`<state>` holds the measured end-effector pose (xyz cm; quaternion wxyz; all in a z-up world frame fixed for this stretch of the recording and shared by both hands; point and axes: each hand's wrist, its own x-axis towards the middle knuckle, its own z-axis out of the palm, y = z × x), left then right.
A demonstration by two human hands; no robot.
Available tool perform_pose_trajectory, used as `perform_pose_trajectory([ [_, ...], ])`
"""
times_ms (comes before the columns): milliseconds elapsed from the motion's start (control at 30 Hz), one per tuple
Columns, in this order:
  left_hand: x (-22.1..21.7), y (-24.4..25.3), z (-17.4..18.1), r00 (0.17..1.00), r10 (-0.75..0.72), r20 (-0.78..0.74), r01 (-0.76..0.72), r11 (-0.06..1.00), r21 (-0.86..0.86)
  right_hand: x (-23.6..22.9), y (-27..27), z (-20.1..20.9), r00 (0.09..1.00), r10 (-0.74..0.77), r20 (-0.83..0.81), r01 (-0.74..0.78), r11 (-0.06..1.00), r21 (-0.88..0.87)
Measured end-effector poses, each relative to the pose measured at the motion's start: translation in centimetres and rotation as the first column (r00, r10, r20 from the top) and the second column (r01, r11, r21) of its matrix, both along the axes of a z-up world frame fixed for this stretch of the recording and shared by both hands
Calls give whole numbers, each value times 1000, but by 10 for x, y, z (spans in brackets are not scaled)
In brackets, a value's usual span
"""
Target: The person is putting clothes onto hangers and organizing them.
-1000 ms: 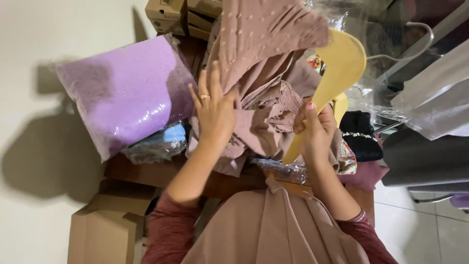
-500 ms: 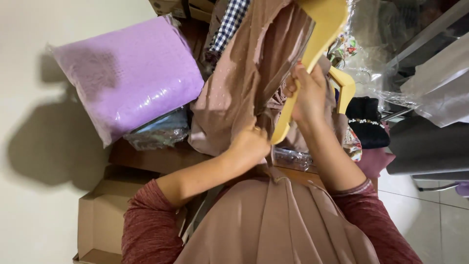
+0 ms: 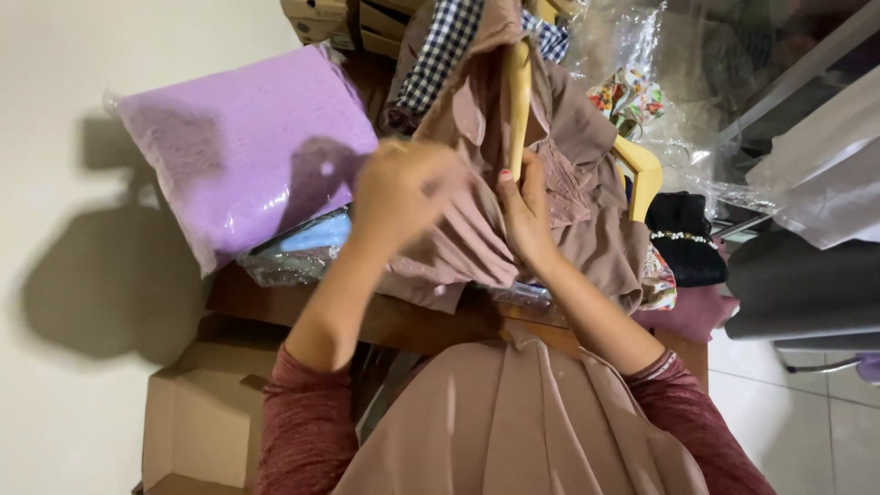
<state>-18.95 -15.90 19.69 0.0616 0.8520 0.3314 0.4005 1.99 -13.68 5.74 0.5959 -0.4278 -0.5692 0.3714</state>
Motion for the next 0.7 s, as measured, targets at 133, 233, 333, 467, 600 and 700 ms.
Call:
perform_pose_trajectory([
  [133, -57, 28, -36, 899, 414, 143, -386, 903, -188, -17, 7, 31, 941, 142, 306, -109, 987, -121],
  [233, -64, 19, -68, 779, 624, 63, -621, 782, -55, -47, 16, 16, 863, 242, 444, -201, 970, -138],
  [333, -34, 0, -106, 815, 519, 257, -523, 851, -58, -68, 24, -5, 793, 206, 574, -286, 957, 51],
  [467, 11, -27, -136, 833, 346, 431, -132, 882, -453, -59, 30, -24, 715, 405, 570, -439, 894, -85],
  [600, 18, -23, -159, 832, 309, 462, -87, 893, -441, -6, 6, 5, 665, 423, 615, -537, 843, 1],
  [700, 20, -18, -161, 844, 209, 494, -28, 937, -347, 34, -7, -1, 746, 305, 592, -447, 888, 106],
])
